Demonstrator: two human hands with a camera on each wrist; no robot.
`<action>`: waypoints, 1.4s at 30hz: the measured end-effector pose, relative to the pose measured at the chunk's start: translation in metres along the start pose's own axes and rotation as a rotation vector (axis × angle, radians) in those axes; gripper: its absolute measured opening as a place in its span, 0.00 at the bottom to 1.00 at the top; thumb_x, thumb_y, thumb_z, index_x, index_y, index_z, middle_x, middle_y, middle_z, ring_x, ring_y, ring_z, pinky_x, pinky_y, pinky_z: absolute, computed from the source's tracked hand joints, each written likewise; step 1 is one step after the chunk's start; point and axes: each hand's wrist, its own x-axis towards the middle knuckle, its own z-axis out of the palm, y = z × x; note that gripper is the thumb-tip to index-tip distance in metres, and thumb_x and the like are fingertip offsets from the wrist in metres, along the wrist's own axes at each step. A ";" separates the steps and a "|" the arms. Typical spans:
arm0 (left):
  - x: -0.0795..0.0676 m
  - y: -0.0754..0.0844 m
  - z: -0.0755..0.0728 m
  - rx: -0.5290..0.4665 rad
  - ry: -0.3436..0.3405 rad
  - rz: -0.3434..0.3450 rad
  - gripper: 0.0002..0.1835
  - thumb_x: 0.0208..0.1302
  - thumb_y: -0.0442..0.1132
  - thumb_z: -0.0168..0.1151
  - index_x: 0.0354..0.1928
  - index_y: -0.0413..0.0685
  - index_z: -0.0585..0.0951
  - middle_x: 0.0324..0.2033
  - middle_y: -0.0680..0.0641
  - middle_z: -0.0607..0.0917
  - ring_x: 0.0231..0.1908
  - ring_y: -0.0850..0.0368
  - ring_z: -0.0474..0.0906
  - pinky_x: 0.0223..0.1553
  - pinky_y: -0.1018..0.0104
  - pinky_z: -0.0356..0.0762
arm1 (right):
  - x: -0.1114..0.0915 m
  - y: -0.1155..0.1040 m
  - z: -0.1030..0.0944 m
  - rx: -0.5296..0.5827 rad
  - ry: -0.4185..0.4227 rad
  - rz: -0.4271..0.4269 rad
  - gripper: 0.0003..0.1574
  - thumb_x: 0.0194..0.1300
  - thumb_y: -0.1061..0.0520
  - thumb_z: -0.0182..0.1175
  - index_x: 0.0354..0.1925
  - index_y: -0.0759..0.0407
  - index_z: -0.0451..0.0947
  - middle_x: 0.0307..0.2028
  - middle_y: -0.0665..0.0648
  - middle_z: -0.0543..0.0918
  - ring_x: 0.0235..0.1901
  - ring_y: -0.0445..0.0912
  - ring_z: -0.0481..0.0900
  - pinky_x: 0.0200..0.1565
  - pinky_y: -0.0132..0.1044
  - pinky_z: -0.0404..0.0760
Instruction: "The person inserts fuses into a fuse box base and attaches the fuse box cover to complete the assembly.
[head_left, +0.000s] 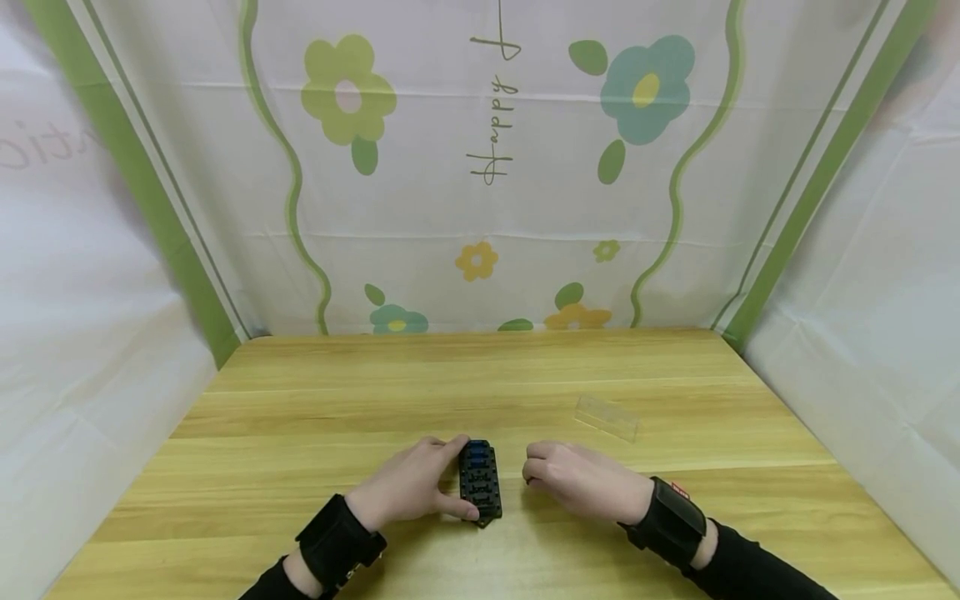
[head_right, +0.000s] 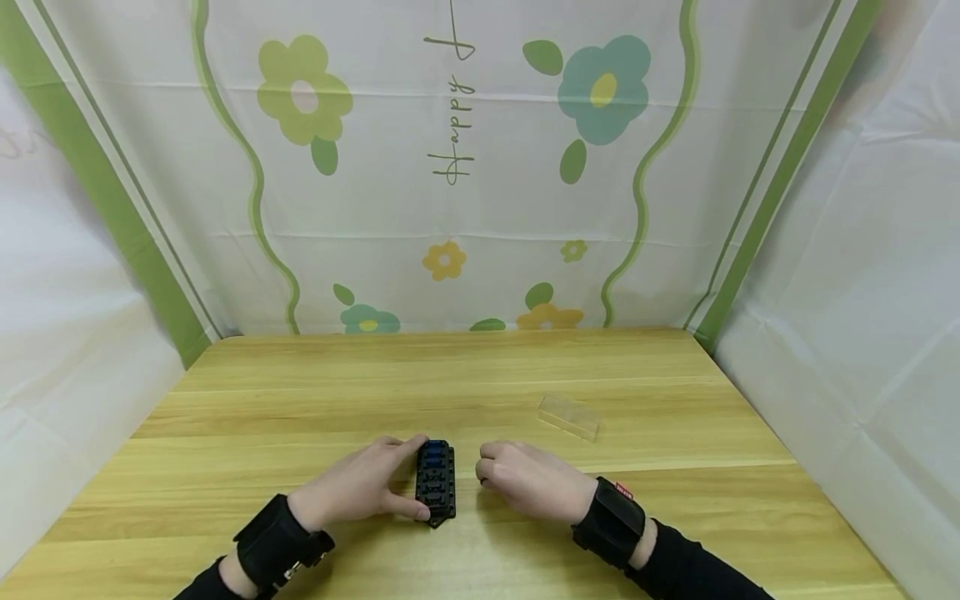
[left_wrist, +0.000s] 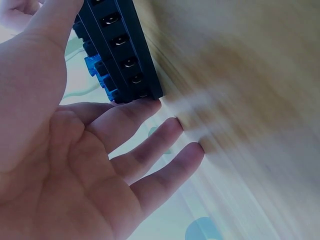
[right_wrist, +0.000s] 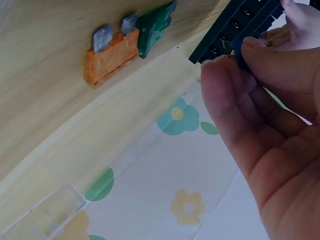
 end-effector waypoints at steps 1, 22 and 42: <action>0.000 0.000 0.000 0.000 0.001 -0.001 0.56 0.47 0.75 0.57 0.72 0.45 0.60 0.58 0.39 0.73 0.58 0.47 0.69 0.52 0.55 0.71 | 0.000 0.000 0.000 -0.002 0.013 0.000 0.05 0.62 0.62 0.63 0.32 0.51 0.79 0.28 0.42 0.68 0.28 0.30 0.67 0.31 0.15 0.66; 0.001 -0.002 0.001 -0.007 -0.016 0.007 0.56 0.49 0.75 0.57 0.72 0.45 0.59 0.59 0.39 0.72 0.59 0.46 0.68 0.52 0.56 0.71 | 0.000 0.000 0.003 -0.022 0.140 0.058 0.06 0.62 0.61 0.62 0.30 0.50 0.79 0.25 0.40 0.64 0.22 0.30 0.61 0.23 0.18 0.58; 0.000 -0.003 0.000 -0.012 -0.016 0.000 0.56 0.49 0.75 0.57 0.72 0.45 0.60 0.59 0.39 0.72 0.59 0.46 0.68 0.52 0.56 0.71 | 0.003 -0.002 0.003 0.009 0.190 0.052 0.04 0.61 0.61 0.63 0.34 0.51 0.81 0.26 0.42 0.70 0.24 0.30 0.66 0.26 0.17 0.63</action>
